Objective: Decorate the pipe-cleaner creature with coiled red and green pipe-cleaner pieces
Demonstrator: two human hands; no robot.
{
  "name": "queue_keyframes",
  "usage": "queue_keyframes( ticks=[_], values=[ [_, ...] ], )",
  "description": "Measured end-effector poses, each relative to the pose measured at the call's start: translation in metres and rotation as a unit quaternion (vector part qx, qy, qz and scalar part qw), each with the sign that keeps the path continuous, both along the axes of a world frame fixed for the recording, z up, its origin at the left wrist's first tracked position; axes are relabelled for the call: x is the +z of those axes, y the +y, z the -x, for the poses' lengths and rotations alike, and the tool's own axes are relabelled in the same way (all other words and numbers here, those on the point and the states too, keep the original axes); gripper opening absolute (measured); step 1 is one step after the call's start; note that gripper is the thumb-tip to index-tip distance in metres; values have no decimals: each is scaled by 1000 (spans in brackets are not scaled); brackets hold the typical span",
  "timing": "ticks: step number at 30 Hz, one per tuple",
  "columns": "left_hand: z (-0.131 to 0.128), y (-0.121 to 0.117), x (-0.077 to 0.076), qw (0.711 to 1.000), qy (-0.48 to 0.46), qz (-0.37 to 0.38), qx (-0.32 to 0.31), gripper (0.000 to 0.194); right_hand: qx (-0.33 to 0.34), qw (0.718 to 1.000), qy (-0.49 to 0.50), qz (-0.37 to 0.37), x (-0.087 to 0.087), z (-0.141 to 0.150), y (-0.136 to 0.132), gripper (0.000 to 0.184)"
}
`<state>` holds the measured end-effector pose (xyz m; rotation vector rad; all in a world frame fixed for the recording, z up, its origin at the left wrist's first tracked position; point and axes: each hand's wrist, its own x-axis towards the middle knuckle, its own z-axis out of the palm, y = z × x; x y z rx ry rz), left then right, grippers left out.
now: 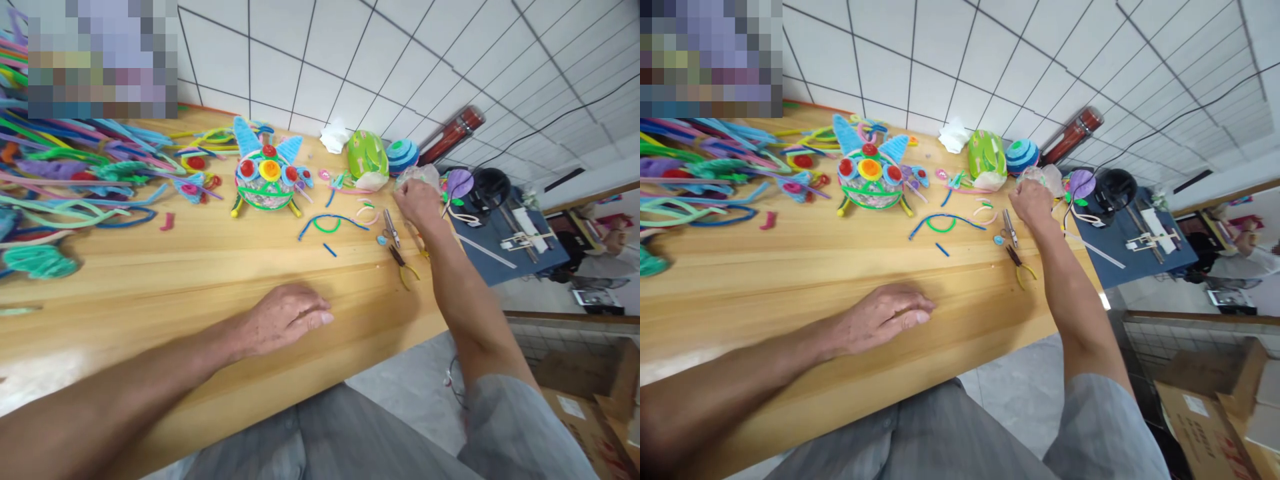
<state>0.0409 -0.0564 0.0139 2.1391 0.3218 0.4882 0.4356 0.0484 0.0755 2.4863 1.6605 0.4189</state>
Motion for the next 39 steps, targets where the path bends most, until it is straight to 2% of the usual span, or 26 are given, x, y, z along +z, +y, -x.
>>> queue_keyframes(
  ticks=[3, 8, 13, 21, 29, 35, 39],
  values=[
    [0, 0, 0, 1000, 2, 2, 1, 53, 36, 998, -7, 52, 6, -12, -17, 31],
    [1, 0, 1, 1000, 2, -6, -2, 57, 91, 984, -33, 152, 3, -18, -37, 32],
    [1, 1, 4, 1000, 3, -8, -2, 57, 113, 968, -94, 201, 2, -14, -49, 37],
    [2, 0, 4, 1000, 6, -6, -4, 50, 129, 967, -76, 208, -7, 0, -61, 36],
    [1, 0, 2, 1000, 11, -9, -1, 46, 100, 975, -96, 174, 2, -9, -59, 40],
    [0, -1, 1, 1000, 1, -13, 2, 44, 116, 971, -82, 191, -11, -2, -57, 38],
    [0, -1, 2, 1000, 0, -18, -1, 46, 106, 974, -81, 181, -10, 0, -55, 39]
  ],
)
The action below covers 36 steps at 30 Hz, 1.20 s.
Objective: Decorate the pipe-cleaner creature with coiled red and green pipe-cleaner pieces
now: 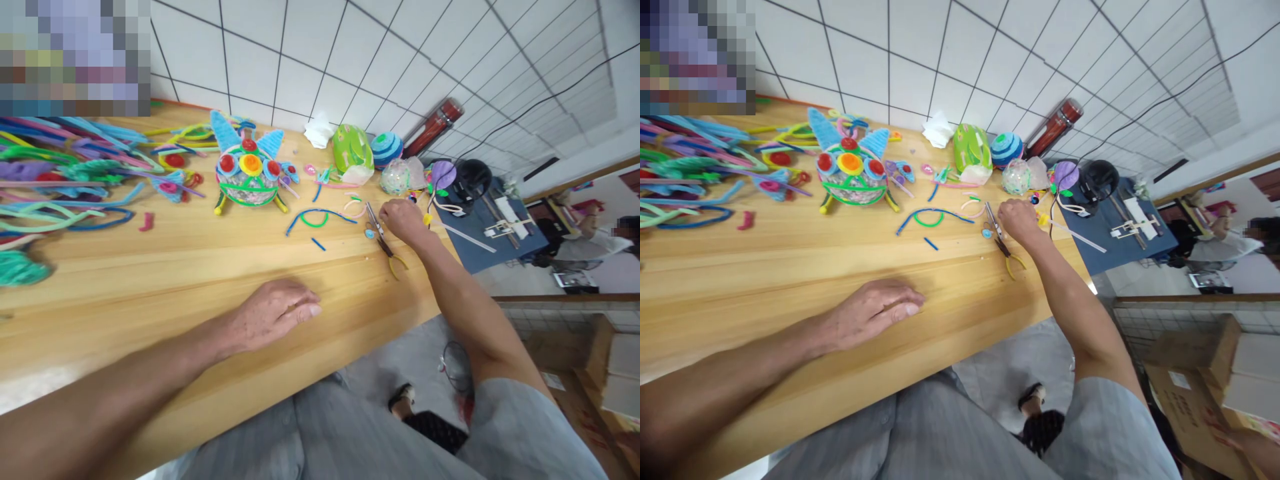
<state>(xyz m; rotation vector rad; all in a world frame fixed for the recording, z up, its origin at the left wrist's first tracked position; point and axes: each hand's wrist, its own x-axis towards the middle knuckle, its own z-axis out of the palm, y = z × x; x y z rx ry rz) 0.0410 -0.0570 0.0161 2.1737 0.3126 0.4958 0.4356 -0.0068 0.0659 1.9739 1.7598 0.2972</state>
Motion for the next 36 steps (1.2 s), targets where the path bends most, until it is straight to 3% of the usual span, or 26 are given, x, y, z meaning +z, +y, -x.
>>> queue_keyframes(
  ticks=[5, 14, 18, 23, 26, 36],
  values=[
    [0, 1, -1, 1000, -5, -10, -6, 49, -28, 999, -16, 8, 8, -2, -6, 40],
    [1, 0, -2, 1000, -2, -19, -7, 55, -65, 998, -5, 16, -8, 8, -17, 38],
    [0, 0, -2, 1000, 2, -20, -7, 57, -75, 997, -15, -13, -6, 7, -16, 39],
    [0, 0, -2, 1000, 7, -11, -5, 54, -29, 992, 41, -114, 11, -4, -1, 38],
    [0, 1, 0, 1000, 7, 0, -3, 52, -1, 988, 95, -125, 15, -11, 12, 38],
    [0, 1, -2, 1000, 3, -5, 0, 54, -35, 994, 70, -74, -9, -19, 43, 39]
  ],
)
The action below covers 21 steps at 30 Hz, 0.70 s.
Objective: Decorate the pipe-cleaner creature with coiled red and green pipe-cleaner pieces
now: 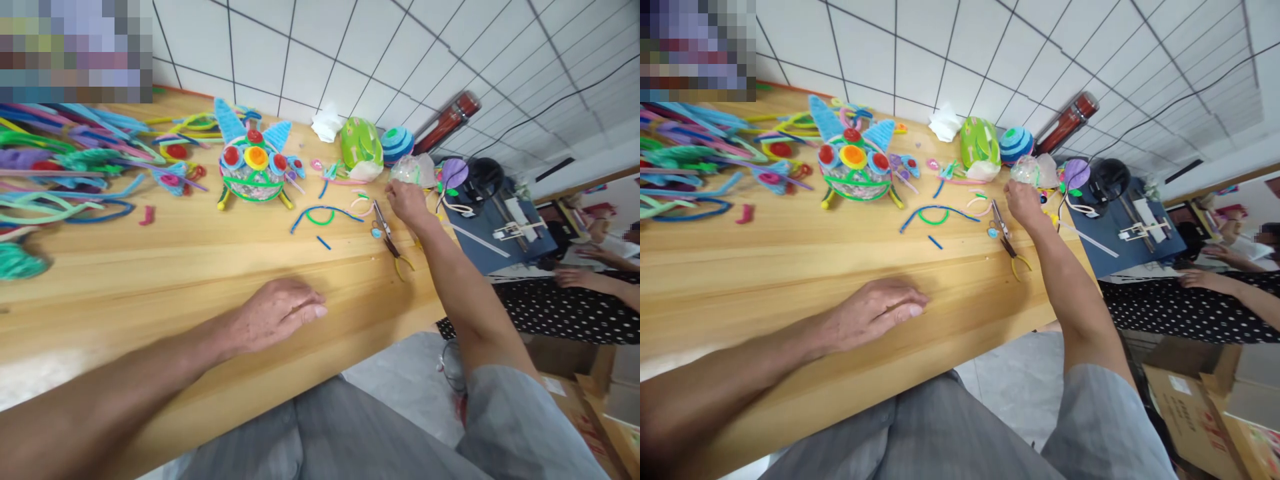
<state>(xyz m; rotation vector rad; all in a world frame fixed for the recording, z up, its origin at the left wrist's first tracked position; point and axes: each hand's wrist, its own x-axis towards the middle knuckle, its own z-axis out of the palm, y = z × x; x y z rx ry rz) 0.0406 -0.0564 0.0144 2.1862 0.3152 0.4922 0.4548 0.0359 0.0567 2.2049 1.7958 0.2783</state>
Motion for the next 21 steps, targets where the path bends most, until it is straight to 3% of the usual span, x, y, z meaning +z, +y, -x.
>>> queue_keyframes(
  ticks=[11, 21],
  values=[
    [-1, -1, 3, 1000, -8, 9, 2, 53, 10, 997, 68, -42, -17, -8, 4, 38],
    [0, 0, 4, 1000, -8, 13, 4, 52, 24, 996, 74, -35, -18, -10, 2, 40]
  ],
)
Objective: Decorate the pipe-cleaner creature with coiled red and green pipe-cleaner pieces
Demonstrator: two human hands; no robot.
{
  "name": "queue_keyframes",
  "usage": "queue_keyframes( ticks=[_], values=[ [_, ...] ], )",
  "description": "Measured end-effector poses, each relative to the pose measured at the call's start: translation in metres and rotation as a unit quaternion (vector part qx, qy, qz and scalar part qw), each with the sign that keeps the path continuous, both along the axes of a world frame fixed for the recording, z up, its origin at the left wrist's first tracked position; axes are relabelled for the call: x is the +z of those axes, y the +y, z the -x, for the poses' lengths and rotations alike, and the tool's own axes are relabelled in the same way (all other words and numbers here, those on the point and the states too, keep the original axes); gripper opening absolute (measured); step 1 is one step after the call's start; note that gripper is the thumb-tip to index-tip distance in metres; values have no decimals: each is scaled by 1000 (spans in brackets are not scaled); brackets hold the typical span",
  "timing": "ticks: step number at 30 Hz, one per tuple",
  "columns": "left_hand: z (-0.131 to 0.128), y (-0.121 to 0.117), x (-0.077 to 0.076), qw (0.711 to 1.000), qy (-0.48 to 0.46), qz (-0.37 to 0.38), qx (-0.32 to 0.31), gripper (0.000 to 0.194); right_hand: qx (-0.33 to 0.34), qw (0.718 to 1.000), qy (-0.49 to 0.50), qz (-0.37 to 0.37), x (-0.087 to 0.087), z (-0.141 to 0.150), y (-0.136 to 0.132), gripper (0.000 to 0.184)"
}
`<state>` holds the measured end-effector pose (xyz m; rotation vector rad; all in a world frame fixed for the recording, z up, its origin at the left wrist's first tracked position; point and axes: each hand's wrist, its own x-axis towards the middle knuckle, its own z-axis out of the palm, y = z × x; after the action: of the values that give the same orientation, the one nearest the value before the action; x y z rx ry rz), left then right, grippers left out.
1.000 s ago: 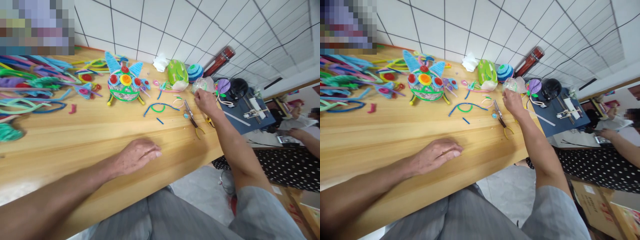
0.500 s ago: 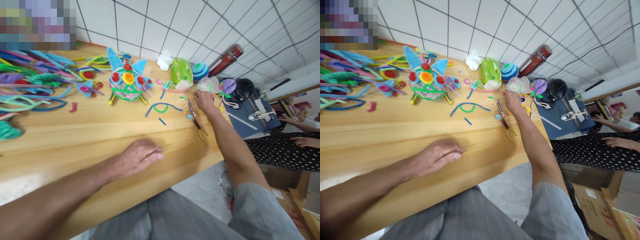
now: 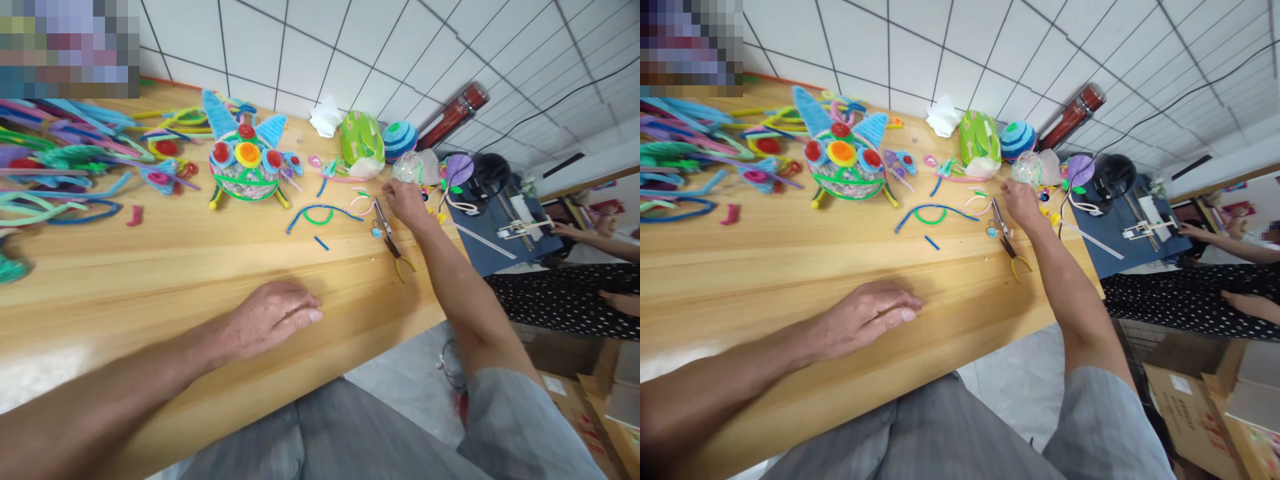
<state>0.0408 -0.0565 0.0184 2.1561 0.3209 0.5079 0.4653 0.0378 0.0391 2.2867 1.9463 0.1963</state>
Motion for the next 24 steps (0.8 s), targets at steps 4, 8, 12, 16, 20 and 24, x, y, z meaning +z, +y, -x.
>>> queue_keyframes(
  ticks=[4, 8, 12, 16, 20, 24],
  values=[
    [-1, 0, 1, 1000, 2, -2, 1, 54, 2, 1000, 4, -3, 2, -4, 0, 44],
    [0, 0, 2, 1000, 2, 6, 1, 53, -17, 1000, -8, -18, 7, -5, 0, 45],
    [0, 0, 0, 1000, -4, 8, 1, 50, -17, 999, -27, -25, 9, 1, -2, 42],
    [0, -1, -2, 1000, -19, 0, 8, 49, -22, 999, -48, -4, 3, 11, -2, 39],
    [0, -1, -1, 1000, -18, 0, 8, 50, -49, 997, -53, 5, -2, 15, 1, 42],
    [1, 0, 0, 1000, -9, -4, 2, 52, -40, 998, -48, -15, 8, 11, -3, 45]
  ],
)
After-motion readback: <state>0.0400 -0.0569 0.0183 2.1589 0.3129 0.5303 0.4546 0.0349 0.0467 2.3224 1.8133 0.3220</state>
